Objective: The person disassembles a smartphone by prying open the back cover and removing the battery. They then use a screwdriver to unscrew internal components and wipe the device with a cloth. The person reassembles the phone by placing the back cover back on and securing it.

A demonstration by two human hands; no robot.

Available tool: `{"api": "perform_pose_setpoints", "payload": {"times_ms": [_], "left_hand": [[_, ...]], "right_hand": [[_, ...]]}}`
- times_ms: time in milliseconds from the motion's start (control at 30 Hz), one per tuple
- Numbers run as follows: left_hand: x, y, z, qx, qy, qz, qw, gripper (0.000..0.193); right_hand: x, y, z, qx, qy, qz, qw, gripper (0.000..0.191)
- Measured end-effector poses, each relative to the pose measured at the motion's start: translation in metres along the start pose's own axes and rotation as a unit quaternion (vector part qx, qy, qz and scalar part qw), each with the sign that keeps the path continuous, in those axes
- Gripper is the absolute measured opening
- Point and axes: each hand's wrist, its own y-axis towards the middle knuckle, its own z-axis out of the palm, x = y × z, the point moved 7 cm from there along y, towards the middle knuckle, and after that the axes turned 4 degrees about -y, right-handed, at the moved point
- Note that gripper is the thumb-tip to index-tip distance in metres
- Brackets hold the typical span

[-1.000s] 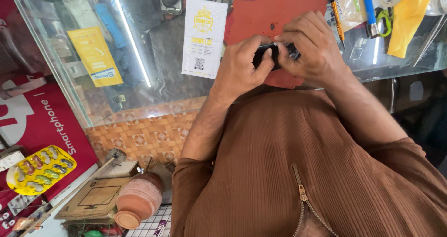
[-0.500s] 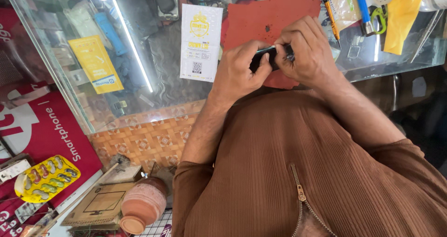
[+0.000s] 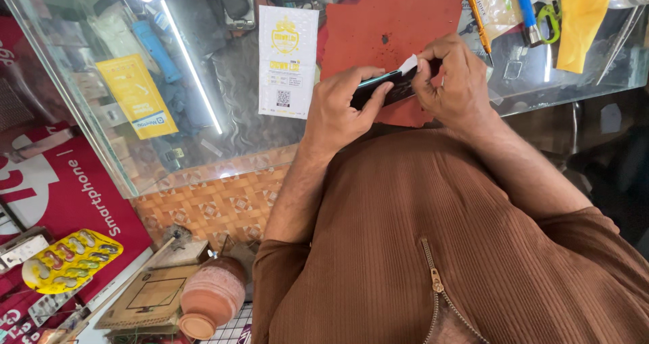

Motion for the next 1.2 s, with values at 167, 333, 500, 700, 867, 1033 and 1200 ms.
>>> {"api": "perform_pose_setpoints", "payload": {"times_ms": [167, 333, 500, 700, 867, 1033, 1200], "left_hand": [[0.002, 0.001, 0.001, -0.001, -0.007, -0.002, 1.0, 0.018], [0.005, -0.001, 0.001, -0.013, -0.019, 0.003, 1.0, 0.018], [0.01, -0.007, 0.002, -0.022, -0.019, 0.012, 1.0, 0.018], [0.005, -0.012, 0.004, -0.002, -0.025, 0.079, 0.997, 0.018], [-0.004, -0.008, -0.005, 0.034, -0.058, 0.134, 0.989, 0.023], [-0.015, -0.005, -0.011, 0.053, -0.049, 0.178, 0.981, 0.03], [-0.018, -0.002, -0.012, 0.063, -0.093, 0.197, 0.974, 0.03]], "right_hand": [[-0.007, -0.003, -0.002, -0.01, 0.014, 0.016, 1.0, 0.02], [-0.013, -0.005, -0.003, -0.02, 0.022, 0.043, 0.999, 0.017], [-0.01, -0.008, -0.01, -0.073, 0.021, 0.009, 0.997, 0.015], [-0.021, -0.019, -0.026, -0.125, 0.141, -0.002, 0.982, 0.012], [-0.052, -0.036, -0.047, -0.153, 0.183, 0.103, 0.966, 0.015], [-0.079, -0.039, -0.053, -0.148, 0.33, 0.182, 0.914, 0.011], [-0.079, -0.034, -0.048, -0.084, 0.38, 0.268, 0.881, 0.012]]}}
